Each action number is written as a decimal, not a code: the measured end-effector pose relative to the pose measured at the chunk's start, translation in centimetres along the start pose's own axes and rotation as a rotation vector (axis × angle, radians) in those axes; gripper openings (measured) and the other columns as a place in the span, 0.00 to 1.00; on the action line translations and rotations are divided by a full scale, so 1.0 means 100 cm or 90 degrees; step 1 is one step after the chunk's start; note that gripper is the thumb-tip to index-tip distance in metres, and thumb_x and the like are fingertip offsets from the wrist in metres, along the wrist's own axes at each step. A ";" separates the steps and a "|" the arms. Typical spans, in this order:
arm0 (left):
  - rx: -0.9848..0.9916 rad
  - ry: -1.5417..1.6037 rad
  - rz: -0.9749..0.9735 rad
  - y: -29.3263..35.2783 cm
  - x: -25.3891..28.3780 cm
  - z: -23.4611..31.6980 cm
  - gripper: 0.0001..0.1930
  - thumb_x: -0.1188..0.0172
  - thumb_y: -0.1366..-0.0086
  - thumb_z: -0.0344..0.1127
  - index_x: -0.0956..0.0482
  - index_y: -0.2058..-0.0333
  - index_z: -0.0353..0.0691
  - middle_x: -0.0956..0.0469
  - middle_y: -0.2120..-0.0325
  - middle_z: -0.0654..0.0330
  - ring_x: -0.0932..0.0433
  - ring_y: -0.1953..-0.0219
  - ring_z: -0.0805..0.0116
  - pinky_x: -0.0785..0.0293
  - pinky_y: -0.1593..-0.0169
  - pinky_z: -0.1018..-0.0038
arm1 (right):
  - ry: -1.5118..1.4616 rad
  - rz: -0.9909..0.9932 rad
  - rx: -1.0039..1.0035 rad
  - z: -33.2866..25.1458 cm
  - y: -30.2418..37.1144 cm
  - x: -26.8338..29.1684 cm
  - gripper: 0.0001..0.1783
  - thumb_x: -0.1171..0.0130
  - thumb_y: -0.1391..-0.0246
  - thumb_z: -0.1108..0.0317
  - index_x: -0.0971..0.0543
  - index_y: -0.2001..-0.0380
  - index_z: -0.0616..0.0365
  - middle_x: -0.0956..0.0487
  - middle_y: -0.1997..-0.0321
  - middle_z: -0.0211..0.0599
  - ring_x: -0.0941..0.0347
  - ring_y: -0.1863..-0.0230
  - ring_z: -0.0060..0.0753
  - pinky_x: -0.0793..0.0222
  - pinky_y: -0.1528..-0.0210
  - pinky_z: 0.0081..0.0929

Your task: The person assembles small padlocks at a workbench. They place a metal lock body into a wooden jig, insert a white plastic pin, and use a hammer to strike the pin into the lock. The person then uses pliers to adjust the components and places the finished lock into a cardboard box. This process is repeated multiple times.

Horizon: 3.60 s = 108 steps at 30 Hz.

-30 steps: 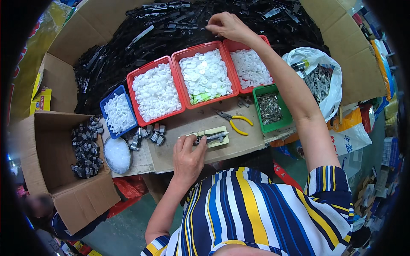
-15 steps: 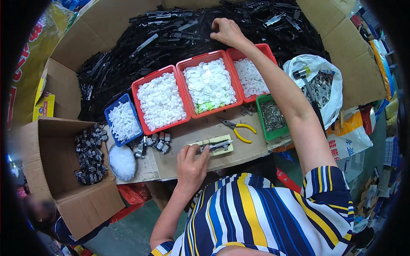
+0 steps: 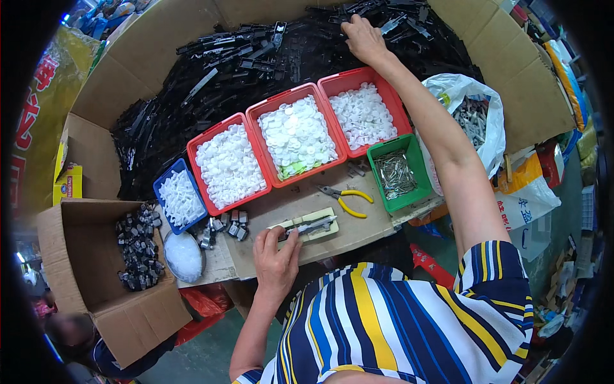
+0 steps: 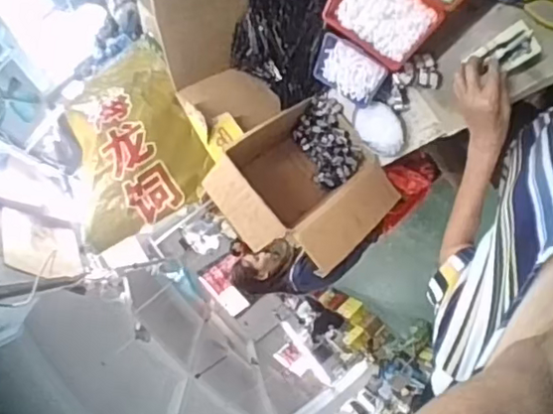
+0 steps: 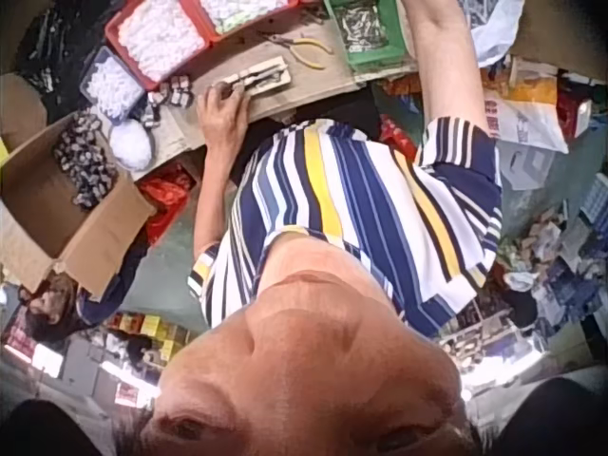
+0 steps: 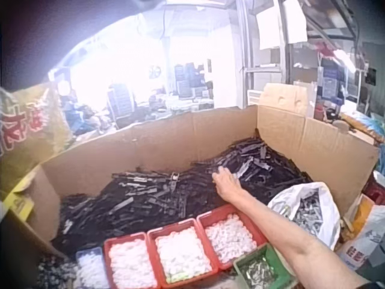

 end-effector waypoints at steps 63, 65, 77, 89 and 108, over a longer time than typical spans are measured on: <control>0.033 0.104 0.060 0.014 0.028 -0.037 0.28 0.26 0.52 0.27 0.20 0.49 0.35 0.21 0.58 0.51 0.24 0.50 0.50 0.26 0.48 0.61 | -0.455 -0.302 0.272 -0.237 0.249 0.130 0.16 0.31 0.51 0.64 0.21 0.60 0.58 0.25 0.60 0.36 0.29 0.53 0.40 0.34 0.53 0.40; 0.029 0.103 0.056 0.011 0.026 -0.035 0.27 0.27 0.52 0.28 0.20 0.50 0.35 0.21 0.58 0.52 0.24 0.50 0.50 0.26 0.48 0.61 | -0.448 -0.292 0.279 -0.239 0.249 0.132 0.15 0.31 0.51 0.64 0.21 0.62 0.58 0.25 0.60 0.36 0.29 0.53 0.39 0.34 0.53 0.40; 0.015 0.086 0.064 0.006 0.028 -0.028 0.21 0.28 0.51 0.26 0.18 0.55 0.34 0.21 0.58 0.53 0.24 0.49 0.51 0.26 0.48 0.60 | -0.429 -0.344 0.265 -0.240 0.251 0.127 0.18 0.32 0.48 0.62 0.22 0.57 0.58 0.25 0.59 0.37 0.29 0.52 0.42 0.33 0.51 0.41; -0.111 0.058 0.030 -0.011 -0.007 0.000 0.12 0.33 0.46 0.22 0.17 0.61 0.33 0.21 0.62 0.52 0.20 0.59 0.53 0.23 0.57 0.63 | -0.233 -0.053 -0.047 -0.064 0.224 0.176 0.14 0.33 0.48 0.69 0.20 0.59 0.62 0.22 0.57 0.47 0.25 0.53 0.50 0.30 0.51 0.43; -0.143 -0.005 0.014 -0.005 -0.013 0.001 0.11 0.38 0.45 0.25 0.19 0.62 0.29 0.22 0.61 0.51 0.20 0.58 0.55 0.22 0.56 0.64 | -0.458 -0.209 -0.134 -0.074 0.254 0.202 0.12 0.40 0.41 0.76 0.27 0.55 0.60 0.21 0.68 0.41 0.23 0.74 0.39 0.28 0.70 0.32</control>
Point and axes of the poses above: each hand's wrist, its own y-axis away from the middle knuckle, its own x-axis out of the back of the hand, z = x × y, the point moved 7 cm from there along -y, towards the middle knuckle
